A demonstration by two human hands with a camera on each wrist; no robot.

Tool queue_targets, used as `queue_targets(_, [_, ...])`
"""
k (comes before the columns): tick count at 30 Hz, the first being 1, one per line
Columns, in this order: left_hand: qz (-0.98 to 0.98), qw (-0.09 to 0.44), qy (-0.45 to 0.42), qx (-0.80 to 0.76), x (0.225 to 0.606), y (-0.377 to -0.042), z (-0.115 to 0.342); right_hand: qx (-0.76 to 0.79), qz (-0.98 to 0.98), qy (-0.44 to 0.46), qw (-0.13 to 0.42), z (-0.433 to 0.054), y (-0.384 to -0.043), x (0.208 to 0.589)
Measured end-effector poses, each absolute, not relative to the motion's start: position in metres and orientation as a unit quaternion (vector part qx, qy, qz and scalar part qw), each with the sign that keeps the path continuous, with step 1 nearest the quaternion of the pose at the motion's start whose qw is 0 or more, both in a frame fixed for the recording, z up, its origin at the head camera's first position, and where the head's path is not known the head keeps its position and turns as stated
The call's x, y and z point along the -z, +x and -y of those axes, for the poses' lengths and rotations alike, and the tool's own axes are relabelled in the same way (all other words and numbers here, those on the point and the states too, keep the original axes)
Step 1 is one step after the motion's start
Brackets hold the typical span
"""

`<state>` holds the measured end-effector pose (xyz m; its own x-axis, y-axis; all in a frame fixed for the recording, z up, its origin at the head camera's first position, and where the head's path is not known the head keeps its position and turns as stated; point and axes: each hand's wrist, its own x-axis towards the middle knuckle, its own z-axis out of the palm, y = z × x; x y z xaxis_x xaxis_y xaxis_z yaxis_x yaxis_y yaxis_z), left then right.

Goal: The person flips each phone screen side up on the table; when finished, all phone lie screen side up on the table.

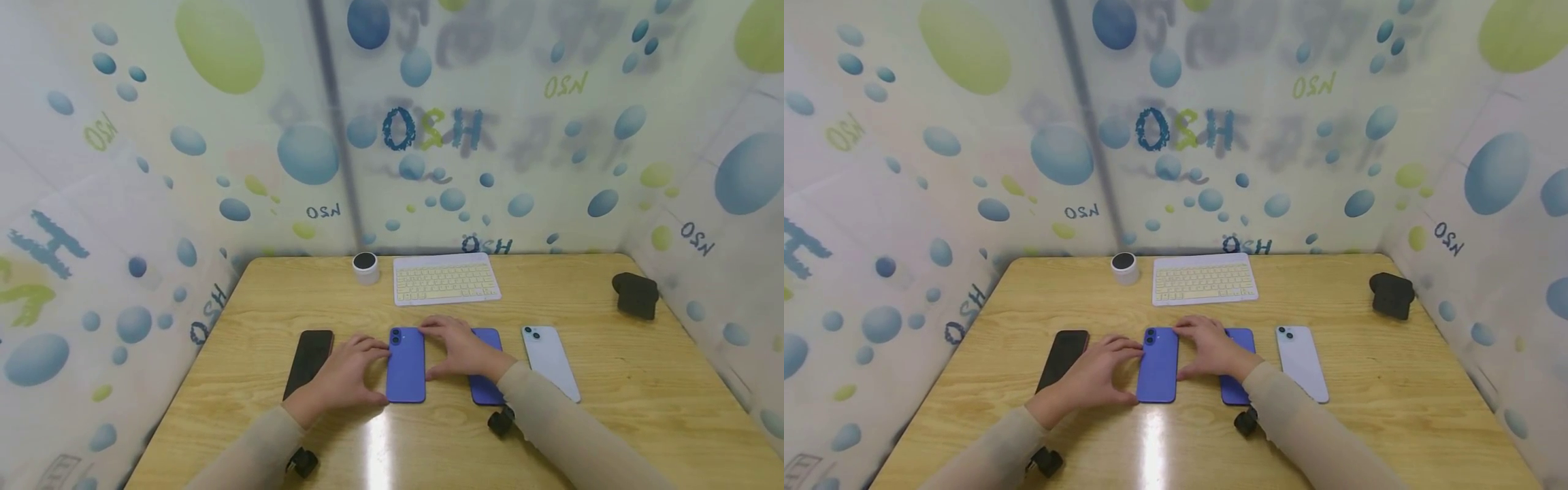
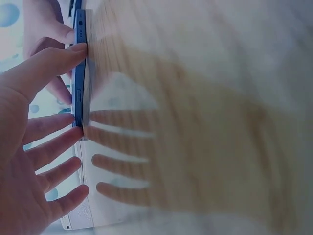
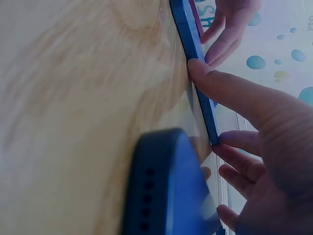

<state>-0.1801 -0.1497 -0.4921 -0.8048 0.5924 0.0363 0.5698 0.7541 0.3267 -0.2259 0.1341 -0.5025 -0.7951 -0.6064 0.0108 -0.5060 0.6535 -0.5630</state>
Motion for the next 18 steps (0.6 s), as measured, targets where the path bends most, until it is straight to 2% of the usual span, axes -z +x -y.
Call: queue_targets(18, [-0.938,0.021,0.311,-0.149,0.4944,-0.1798,0.1505,0.305,-0.909,-0.27,0.089,-0.1279,-0.2249,0.5036])
